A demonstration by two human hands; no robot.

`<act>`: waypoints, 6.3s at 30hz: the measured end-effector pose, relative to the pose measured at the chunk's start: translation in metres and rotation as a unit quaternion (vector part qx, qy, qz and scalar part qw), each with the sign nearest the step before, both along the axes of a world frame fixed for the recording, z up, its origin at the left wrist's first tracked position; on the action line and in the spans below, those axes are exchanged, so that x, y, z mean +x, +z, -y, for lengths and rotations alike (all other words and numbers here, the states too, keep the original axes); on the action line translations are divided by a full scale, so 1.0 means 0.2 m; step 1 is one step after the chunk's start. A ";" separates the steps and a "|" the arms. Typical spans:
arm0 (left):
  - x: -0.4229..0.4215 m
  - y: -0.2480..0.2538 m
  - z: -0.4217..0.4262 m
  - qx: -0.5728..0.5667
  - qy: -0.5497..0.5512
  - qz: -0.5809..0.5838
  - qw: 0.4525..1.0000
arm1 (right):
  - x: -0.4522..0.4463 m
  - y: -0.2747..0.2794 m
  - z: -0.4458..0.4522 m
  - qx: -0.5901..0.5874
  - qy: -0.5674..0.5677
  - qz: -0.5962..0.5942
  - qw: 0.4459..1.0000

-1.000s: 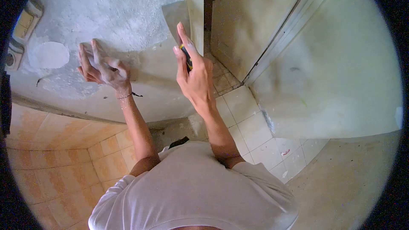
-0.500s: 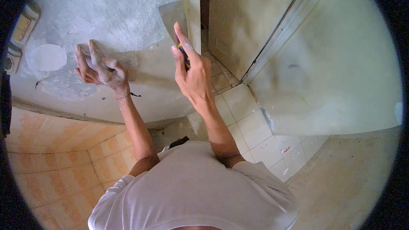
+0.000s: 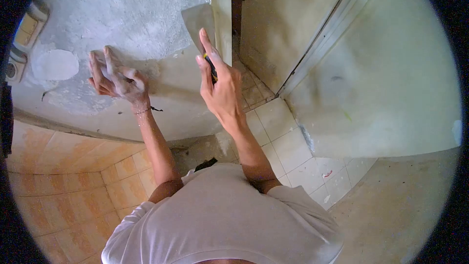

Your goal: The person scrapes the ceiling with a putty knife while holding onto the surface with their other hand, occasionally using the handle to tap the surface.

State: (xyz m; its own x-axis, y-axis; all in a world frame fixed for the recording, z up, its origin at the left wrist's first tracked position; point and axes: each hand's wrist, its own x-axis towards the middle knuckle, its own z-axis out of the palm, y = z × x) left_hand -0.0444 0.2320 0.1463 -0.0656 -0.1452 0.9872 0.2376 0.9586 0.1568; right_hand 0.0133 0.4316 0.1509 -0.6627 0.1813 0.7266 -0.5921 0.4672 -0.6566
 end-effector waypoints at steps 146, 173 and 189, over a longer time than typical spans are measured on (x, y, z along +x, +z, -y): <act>-0.07 0.29 -0.22 -0.110 -0.036 0.038 0.993 | -0.08 -0.11 -0.28 -0.032 0.120 0.034 0.992; -0.11 0.32 -0.31 -0.087 -0.022 0.011 0.996 | -0.18 -0.06 -0.49 -0.065 0.376 0.117 0.917; -0.07 0.34 -0.32 -0.072 -0.049 0.034 0.996 | -0.26 0.56 -0.41 -0.067 0.294 0.009 0.953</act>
